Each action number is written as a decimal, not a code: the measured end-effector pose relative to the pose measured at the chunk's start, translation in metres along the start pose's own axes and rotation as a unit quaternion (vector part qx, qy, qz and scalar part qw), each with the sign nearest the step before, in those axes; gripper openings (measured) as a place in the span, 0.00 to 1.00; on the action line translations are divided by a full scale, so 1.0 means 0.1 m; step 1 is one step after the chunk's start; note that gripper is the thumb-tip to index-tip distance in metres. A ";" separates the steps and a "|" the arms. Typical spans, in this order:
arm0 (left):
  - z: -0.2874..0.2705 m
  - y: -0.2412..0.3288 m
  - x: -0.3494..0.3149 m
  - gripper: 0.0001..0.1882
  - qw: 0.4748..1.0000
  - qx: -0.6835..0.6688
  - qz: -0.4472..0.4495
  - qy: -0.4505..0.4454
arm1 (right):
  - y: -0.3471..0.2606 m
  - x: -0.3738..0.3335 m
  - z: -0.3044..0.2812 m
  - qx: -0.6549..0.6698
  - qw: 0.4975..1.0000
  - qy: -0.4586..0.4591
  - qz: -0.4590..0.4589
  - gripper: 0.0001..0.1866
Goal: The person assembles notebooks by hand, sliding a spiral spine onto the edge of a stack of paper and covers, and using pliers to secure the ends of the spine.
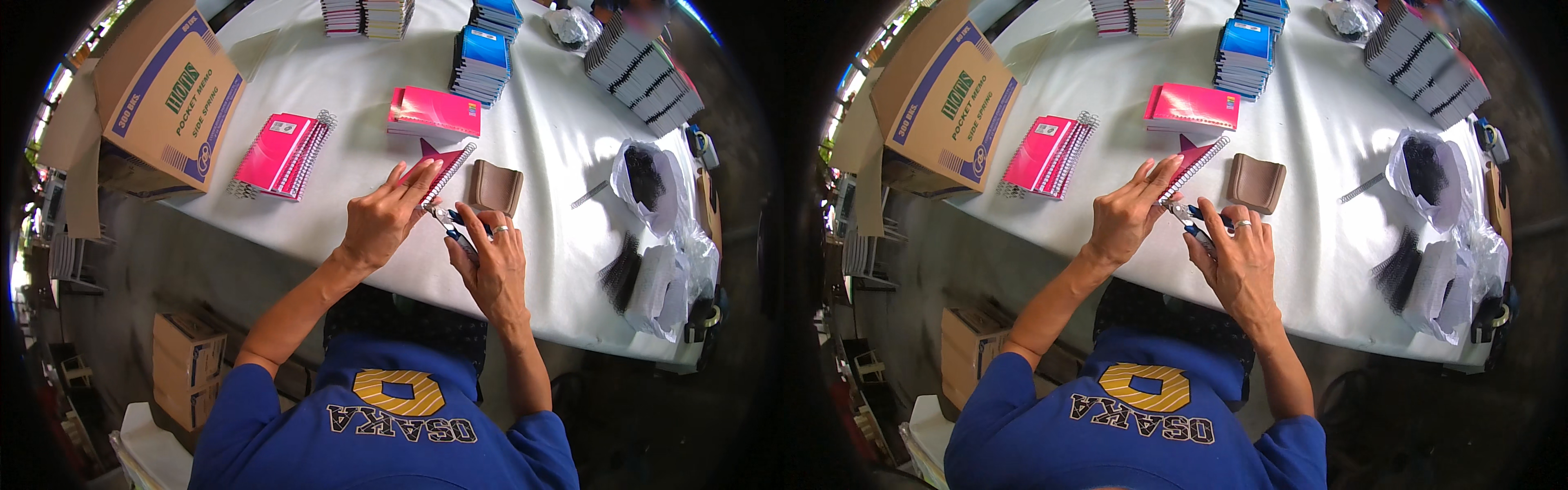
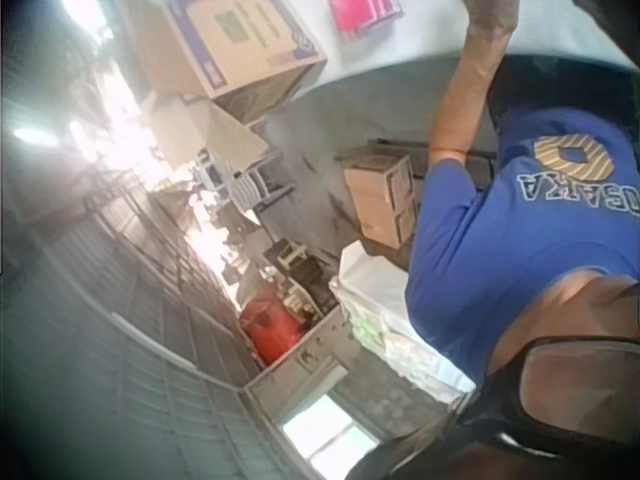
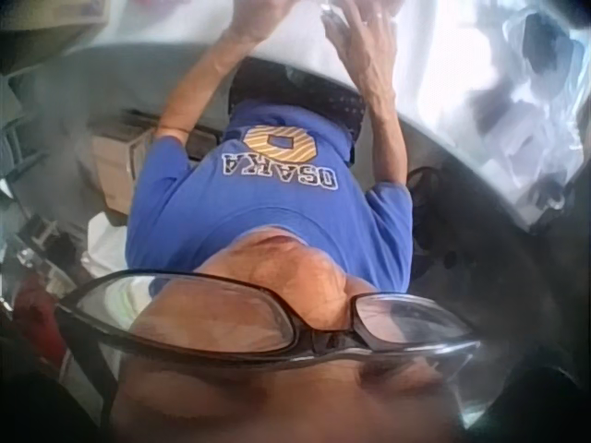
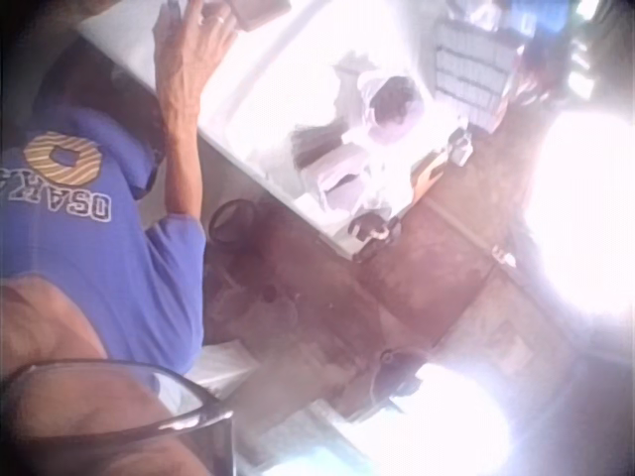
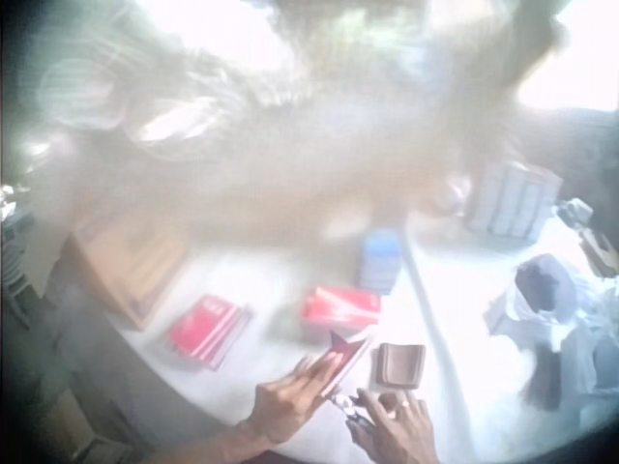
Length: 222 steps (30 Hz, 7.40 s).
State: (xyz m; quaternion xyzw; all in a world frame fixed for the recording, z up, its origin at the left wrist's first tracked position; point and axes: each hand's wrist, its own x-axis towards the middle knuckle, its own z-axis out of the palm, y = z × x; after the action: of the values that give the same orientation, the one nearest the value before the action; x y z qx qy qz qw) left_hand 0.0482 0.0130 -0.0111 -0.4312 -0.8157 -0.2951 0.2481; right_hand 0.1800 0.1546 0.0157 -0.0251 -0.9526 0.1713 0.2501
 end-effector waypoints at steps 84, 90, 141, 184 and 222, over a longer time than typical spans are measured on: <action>0.08 0.04 0.06 0.25 0.967 0.022 0.093 -0.235 | 0.86 -0.06 -0.13 0.235 0.964 -0.014 0.122 0.12; 0.08 0.02 0.06 0.25 0.971 0.031 0.086 -0.223 | 0.88 -0.05 -0.10 0.261 0.958 -0.068 0.102 0.12; 0.05 -0.12 0.10 0.45 0.969 0.041 0.063 -0.237 | 1.16 0.87 -0.10 0.353 0.833 -0.426 0.004 0.32; 0.18 -0.29 -0.27 0.57 0.886 -0.402 -0.211 -0.097 | 0.72 1.00 0.12 0.448 0.803 -0.392 0.014 0.26; -0.10 0.16 -0.04 0.29 0.998 -0.066 0.015 0.013 | -0.14 -0.23 -0.03 0.119 0.992 0.024 0.042 0.19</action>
State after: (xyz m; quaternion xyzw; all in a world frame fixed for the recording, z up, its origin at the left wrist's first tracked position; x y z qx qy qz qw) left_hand 0.0654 0.0115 -0.0020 -0.4552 -0.7847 -0.3498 0.2338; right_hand 0.2019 0.1397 0.0117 -0.0397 -0.9174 0.2929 0.2664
